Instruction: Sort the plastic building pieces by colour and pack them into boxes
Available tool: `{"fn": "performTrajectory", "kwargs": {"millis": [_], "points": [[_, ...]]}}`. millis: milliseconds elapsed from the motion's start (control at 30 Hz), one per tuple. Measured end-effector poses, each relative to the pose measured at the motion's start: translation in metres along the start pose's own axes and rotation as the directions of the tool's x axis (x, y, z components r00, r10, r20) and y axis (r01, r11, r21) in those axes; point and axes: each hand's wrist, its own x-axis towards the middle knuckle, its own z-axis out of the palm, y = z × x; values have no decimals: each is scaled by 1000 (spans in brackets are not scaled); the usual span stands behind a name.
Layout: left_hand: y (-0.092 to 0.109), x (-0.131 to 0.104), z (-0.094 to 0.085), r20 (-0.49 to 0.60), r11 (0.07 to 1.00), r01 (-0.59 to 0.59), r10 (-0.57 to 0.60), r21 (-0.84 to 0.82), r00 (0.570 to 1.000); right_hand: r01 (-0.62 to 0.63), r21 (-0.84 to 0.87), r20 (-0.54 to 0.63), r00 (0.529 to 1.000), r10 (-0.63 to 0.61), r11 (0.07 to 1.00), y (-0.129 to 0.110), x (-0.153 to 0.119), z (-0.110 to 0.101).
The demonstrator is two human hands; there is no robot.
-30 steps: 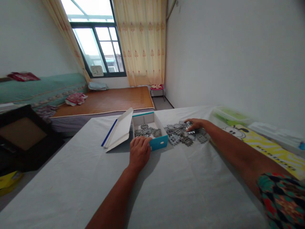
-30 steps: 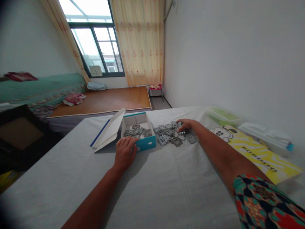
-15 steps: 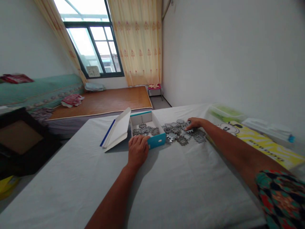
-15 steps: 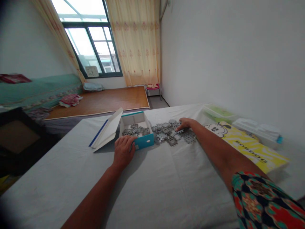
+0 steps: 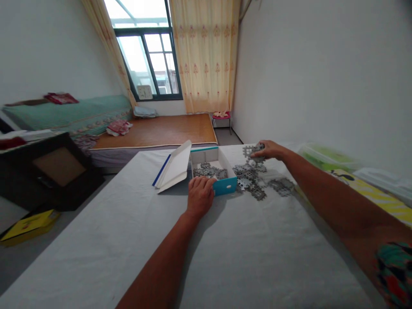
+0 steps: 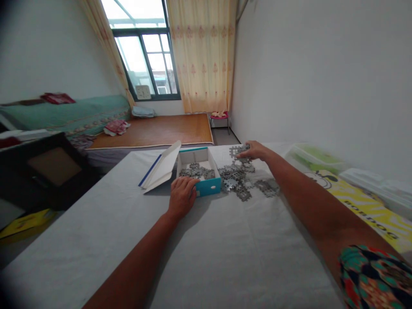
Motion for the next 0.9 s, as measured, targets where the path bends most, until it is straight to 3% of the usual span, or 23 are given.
{"fn": "performTrajectory", "kwargs": {"millis": [167, 233, 300, 400, 500, 567, 667, 767, 900], "points": [[-1, 0, -2, 12, 1000, -15, 14, 9, 1000, 152, 343, 7, 986, -164, 927, -85, -7, 66], [-2, 0, -3, 17, 1000, -27, 27, 5, 999, 216, 371, 73, 963, -260, 903, -102, -8, 89], [-2, 0, -3, 7, 1000, -31, 31, 1, 999, 318, 316, 105, 924, -366, 894, -106, -2, 99], [-3, 0, -4, -36, 1000, 0, -1, -17, 999, 448, 75, 36, 892, -451, 891, -86, 14, 87], [-5, 1, -5, -88, 997, 62, -66, -45, 994, 329, -220, 46, 944, -327, 918, -43, 27, 64], [-6, 2, -6, -100, 995, 84, -90, -63, 991, 241, -325, 144, 968, -205, 914, -11, 27, 59], [-10, 3, -6, -90, 992, 64, -74, -108, 993, 260, -394, 361, 926, -112, 882, 21, 20, 68], [-12, 5, -6, -77, 984, 44, -58, -175, 995, 347, -416, 479, 869, -121, 840, 27, 11, 84], [-11, 5, -6, -59, 977, 49, -62, -208, 996, 376, -473, 530, 844, -84, 797, 12, 1, 92]]}}
